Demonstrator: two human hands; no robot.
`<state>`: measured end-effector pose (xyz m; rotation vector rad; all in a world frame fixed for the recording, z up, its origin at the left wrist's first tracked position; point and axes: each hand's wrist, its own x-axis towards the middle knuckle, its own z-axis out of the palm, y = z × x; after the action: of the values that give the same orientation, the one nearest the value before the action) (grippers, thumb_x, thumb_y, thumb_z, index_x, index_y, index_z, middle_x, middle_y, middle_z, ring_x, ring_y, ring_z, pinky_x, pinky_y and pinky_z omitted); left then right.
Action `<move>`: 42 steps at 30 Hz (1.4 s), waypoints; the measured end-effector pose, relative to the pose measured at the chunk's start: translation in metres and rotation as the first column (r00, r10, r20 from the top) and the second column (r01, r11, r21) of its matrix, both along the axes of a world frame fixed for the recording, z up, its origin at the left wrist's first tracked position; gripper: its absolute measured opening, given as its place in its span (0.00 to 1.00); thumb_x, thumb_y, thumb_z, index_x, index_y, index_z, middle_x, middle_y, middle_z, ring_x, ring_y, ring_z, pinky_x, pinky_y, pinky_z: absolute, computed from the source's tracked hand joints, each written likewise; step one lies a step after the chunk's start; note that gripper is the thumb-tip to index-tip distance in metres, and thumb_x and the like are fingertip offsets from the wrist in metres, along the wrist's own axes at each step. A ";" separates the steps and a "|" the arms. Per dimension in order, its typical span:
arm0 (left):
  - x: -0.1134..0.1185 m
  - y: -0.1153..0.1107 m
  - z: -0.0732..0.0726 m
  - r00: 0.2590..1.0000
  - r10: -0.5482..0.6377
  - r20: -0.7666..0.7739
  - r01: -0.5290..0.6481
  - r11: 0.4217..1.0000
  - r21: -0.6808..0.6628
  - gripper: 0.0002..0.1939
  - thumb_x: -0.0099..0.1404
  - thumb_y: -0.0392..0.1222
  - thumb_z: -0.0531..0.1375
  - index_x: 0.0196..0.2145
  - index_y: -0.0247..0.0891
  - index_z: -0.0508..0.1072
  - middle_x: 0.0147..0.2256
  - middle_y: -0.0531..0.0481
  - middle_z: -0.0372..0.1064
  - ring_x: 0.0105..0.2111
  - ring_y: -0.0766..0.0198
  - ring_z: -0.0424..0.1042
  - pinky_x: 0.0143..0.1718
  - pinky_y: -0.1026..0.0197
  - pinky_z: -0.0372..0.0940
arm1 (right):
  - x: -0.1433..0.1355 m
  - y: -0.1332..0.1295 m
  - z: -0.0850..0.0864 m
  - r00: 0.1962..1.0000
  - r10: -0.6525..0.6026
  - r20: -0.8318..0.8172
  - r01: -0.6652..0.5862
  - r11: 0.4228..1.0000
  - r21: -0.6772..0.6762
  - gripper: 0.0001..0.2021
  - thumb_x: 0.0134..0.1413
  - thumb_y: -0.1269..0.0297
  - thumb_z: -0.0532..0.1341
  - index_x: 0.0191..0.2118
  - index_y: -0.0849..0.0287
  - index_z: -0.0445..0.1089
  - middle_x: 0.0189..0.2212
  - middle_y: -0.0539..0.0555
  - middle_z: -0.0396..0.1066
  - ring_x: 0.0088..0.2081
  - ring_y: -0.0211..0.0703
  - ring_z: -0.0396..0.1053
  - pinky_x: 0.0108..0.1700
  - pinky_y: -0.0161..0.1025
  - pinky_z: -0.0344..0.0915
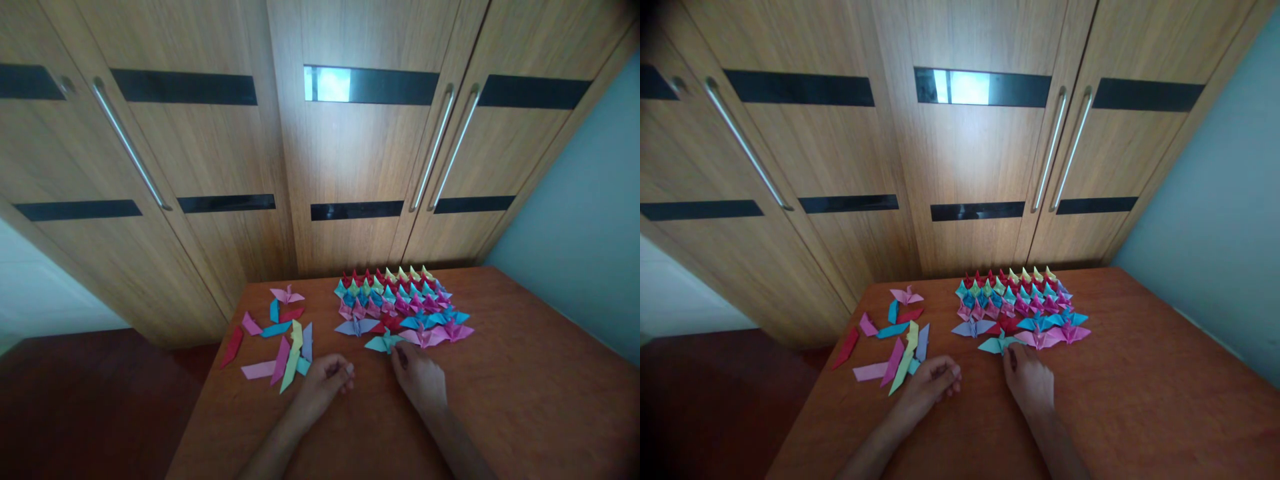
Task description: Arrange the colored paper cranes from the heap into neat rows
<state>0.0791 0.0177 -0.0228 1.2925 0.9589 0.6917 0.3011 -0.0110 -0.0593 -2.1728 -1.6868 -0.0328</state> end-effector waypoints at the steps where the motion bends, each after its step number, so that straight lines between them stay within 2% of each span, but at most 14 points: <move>1: 0.000 0.000 0.000 1.000 -0.001 -0.001 0.001 1.000 0.002 0.18 0.58 0.55 0.59 0.26 0.36 0.69 0.22 0.52 0.69 0.21 0.68 0.62 0.23 0.67 0.53 | 0.000 0.000 0.000 1.000 -0.003 0.006 0.003 1.000 -0.004 0.11 0.60 0.58 0.51 0.35 0.54 0.69 0.30 0.51 0.73 0.28 0.39 0.70 0.24 0.33 0.49; 10: 0.000 -0.003 0.006 1.000 0.014 -0.020 -0.014 1.000 -0.016 0.16 0.58 0.53 0.59 0.26 0.36 0.69 0.23 0.52 0.69 0.22 0.68 0.62 0.23 0.67 0.53 | 0.003 0.002 0.001 0.997 -0.042 0.062 0.042 0.999 0.002 0.11 0.60 0.59 0.52 0.36 0.54 0.70 0.31 0.51 0.73 0.28 0.39 0.70 0.23 0.33 0.47; 21: 0.000 -0.002 0.003 1.000 -0.009 -0.014 0.008 1.000 -0.007 0.17 0.59 0.53 0.59 0.26 0.36 0.69 0.23 0.52 0.69 0.22 0.68 0.62 0.23 0.67 0.53 | 0.003 -0.002 0.002 0.999 -0.028 0.037 0.026 0.999 0.045 0.11 0.59 0.57 0.52 0.34 0.54 0.70 0.30 0.51 0.72 0.28 0.39 0.70 0.23 0.33 0.49; 25: -0.001 -0.002 0.002 1.000 -0.017 -0.013 0.016 1.000 -0.008 0.17 0.59 0.54 0.58 0.27 0.36 0.69 0.23 0.52 0.69 0.22 0.69 0.62 0.24 0.67 0.54 | 0.004 -0.003 0.001 0.999 -0.032 0.022 0.031 0.999 0.035 0.11 0.59 0.56 0.53 0.35 0.53 0.70 0.30 0.50 0.72 0.27 0.38 0.69 0.23 0.32 0.48; 33: -0.002 0.000 -0.001 0.999 -0.027 -0.021 0.027 1.000 -0.006 0.16 0.60 0.52 0.58 0.27 0.36 0.69 0.24 0.52 0.69 0.22 0.69 0.62 0.25 0.67 0.55 | 0.004 -0.001 0.004 0.999 -0.005 0.040 0.005 1.000 0.001 0.08 0.60 0.60 0.53 0.35 0.53 0.68 0.30 0.49 0.72 0.29 0.38 0.69 0.23 0.32 0.46; 42: -0.003 0.001 -0.002 0.999 -0.034 -0.023 0.035 0.999 0.023 0.15 0.61 0.51 0.57 0.28 0.36 0.69 0.24 0.52 0.69 0.22 0.69 0.63 0.25 0.67 0.56 | 0.004 -0.003 0.003 0.999 -0.027 0.026 0.026 0.999 0.022 0.10 0.59 0.57 0.53 0.36 0.53 0.69 0.30 0.50 0.72 0.27 0.39 0.69 0.23 0.33 0.46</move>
<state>0.0760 0.0191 -0.0249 1.3371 0.9467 0.6648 0.3048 -0.0144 -0.0562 -2.1878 -1.6643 -0.0865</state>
